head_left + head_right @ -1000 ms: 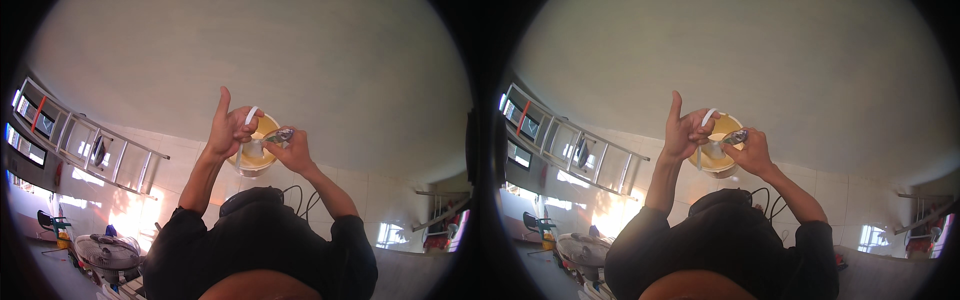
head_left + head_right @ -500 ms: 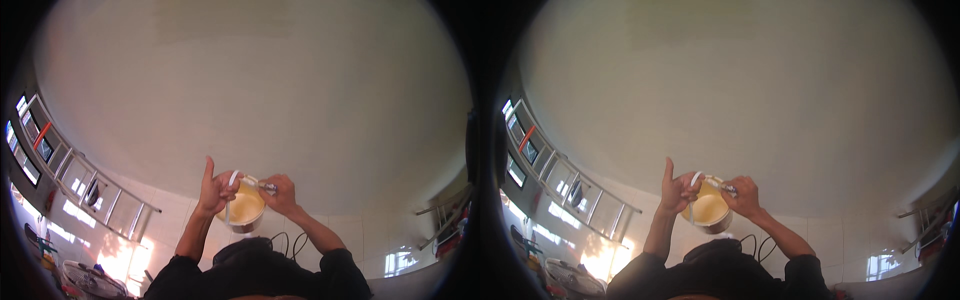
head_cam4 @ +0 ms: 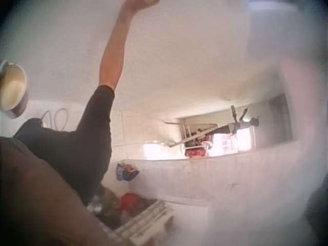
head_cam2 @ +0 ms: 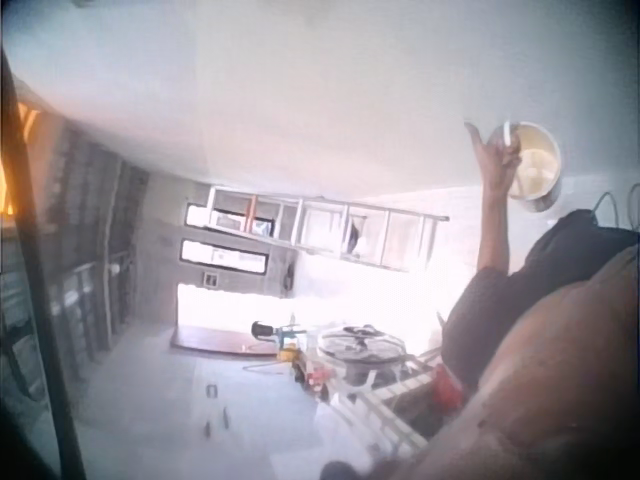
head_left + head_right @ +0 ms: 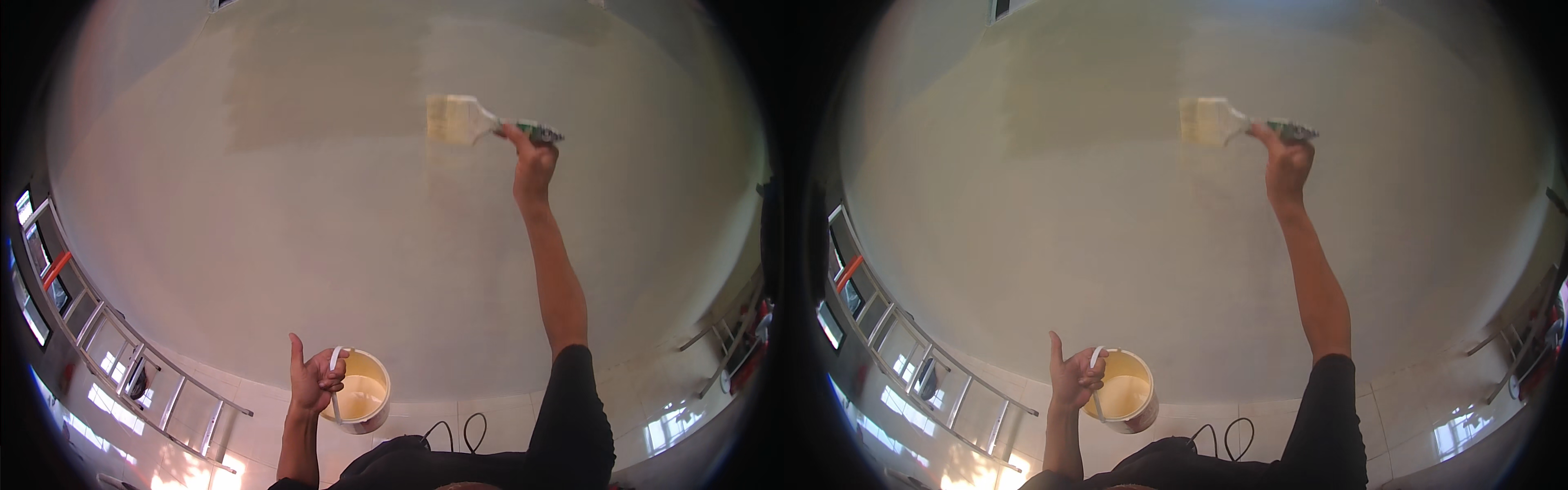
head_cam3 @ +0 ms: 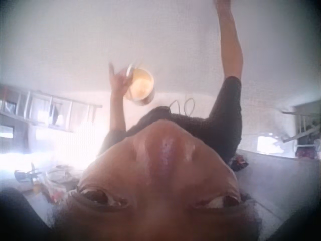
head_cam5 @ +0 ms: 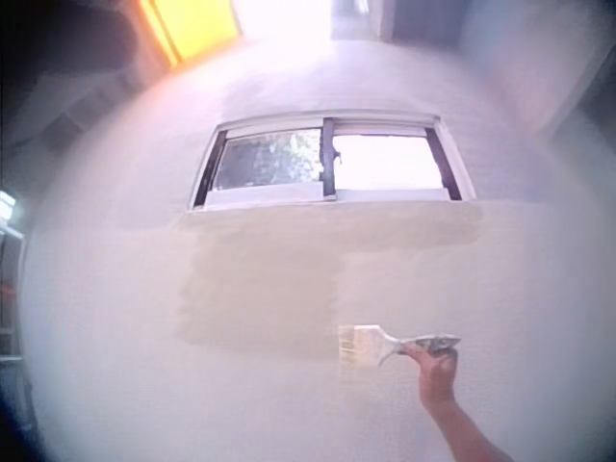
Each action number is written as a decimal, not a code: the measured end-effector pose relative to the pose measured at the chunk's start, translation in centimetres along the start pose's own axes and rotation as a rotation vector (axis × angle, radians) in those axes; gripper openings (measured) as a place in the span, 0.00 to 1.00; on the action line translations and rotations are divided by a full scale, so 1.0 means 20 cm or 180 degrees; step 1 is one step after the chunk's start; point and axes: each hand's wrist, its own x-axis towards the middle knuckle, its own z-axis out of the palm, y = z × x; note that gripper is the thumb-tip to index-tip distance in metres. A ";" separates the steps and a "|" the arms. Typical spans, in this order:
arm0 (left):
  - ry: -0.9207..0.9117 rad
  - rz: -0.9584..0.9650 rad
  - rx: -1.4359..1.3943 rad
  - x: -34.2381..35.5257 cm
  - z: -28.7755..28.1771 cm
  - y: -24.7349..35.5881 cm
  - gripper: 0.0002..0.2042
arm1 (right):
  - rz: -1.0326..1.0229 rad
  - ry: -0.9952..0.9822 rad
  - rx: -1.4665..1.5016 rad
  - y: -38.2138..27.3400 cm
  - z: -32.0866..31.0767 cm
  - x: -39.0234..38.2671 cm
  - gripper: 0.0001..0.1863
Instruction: The person paints a ceiling using a paintbrush and a bucket of paint. They repeatedly dip the brush into the bucket and apply paint to the ceiling surface in broad strokes.
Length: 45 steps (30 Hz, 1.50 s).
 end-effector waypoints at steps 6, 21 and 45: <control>0.0292 0.0205 0.0164 -0.02 0.06 0.00 0.53 | -0.0536 0.0139 0.0132 -0.05 0.28 0.82 0.06; 0.0355 0.0256 -0.0303 -0.01 0.03 -0.05 0.54 | -0.1234 0.2085 -0.3910 -0.16 -0.78 1.39 0.23; 0.0851 0.0525 -0.0092 -0.06 0.24 -0.01 0.51 | -0.1127 0.1136 -0.2493 0.05 -0.17 1.41 0.18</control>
